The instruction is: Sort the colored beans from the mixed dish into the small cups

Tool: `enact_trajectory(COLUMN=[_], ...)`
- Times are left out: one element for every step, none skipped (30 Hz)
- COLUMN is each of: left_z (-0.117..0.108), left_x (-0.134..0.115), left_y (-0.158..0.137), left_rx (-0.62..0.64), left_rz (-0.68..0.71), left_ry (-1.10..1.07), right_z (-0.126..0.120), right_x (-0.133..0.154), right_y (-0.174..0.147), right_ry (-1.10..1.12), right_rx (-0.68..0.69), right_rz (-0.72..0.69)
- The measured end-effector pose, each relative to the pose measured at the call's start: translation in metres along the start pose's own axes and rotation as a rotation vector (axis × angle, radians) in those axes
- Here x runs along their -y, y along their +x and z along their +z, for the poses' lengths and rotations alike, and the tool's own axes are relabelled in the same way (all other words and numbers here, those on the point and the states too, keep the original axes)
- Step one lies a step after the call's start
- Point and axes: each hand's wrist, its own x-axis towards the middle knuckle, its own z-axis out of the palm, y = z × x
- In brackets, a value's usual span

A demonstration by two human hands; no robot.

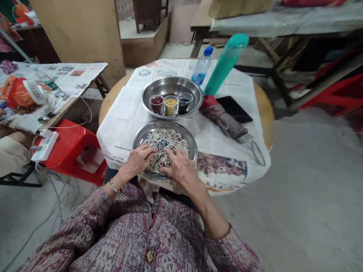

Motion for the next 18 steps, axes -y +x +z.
enact_trajectory(left_z=[0.0, 0.0, 0.001, 0.0, 0.0, 0.0, 0.0, 0.0, 0.0, 0.001, 0.002, 0.003, 0.004, 0.005, 0.006, 0.007, 0.008, 0.009], left_x=[0.0, 0.0, 0.0, 0.0, 0.0, 0.001, 0.001, 0.002, 0.003, 0.004, 0.004, 0.005, 0.006, 0.006, 0.007, 0.007, 0.007, 0.007], left_y=[0.0, -0.001, -0.001, -0.002, -0.002, -0.003, -0.003, -0.004, -0.004, -0.005, -0.006, -0.007, -0.007, -0.008, -0.008, -0.008, -0.008, -0.008], left_rx=[-0.01, -0.019, -0.026, -0.032, -0.04, -0.051, -0.065, -0.084, -0.105, -0.128, -0.148, -0.165, -0.178, -0.187, -0.195, -0.201, -0.207, -0.211], left_rz=[-0.006, -0.01, -0.011, -0.011, -0.009, -0.007, -0.005, -0.005, -0.007, -0.01, -0.014, -0.018, -0.022, -0.026, -0.029, -0.031, -0.031, -0.032], left_ry=[-0.003, -0.009, -0.019, -0.033, -0.049, -0.064, -0.076, -0.084, -0.088, -0.09, -0.092, -0.094, -0.097, -0.099, -0.1, -0.1, -0.1, -0.098], right_z=[0.003, 0.007, 0.011, 0.016, 0.019, 0.022, 0.023, 0.023, 0.021, 0.019, 0.016, 0.013, 0.011, 0.009, 0.009, 0.01, 0.011, 0.014], right_x=[0.001, 0.003, 0.004, 0.005, 0.006, 0.007, 0.007, 0.007, 0.006, 0.006, 0.006, 0.007, 0.008, 0.01, 0.012, 0.014, 0.016, 0.017], right_y=[0.003, 0.006, 0.011, 0.017, 0.023, 0.029, 0.035, 0.04, 0.043, 0.044, 0.044, 0.043, 0.041, 0.038, 0.036, 0.035, 0.035, 0.037], right_ry=[0.024, 0.059, 0.101, 0.141, 0.175, 0.204, 0.227, 0.246, 0.26, 0.265, 0.261, 0.247, 0.225, 0.198, 0.167, 0.136, 0.107, 0.081], right_rx=[0.032, 0.056, 0.07, 0.072, 0.059, 0.036, 0.006, -0.024, -0.046, -0.056, -0.052, -0.036, -0.011, 0.016, 0.04, 0.057, 0.066, 0.067], right_rz=[-0.009, -0.021, -0.034, -0.041, -0.038, -0.029, -0.02, -0.017, -0.029, -0.061, -0.116, -0.191, -0.275, -0.359, -0.43, -0.483, -0.515, -0.529])
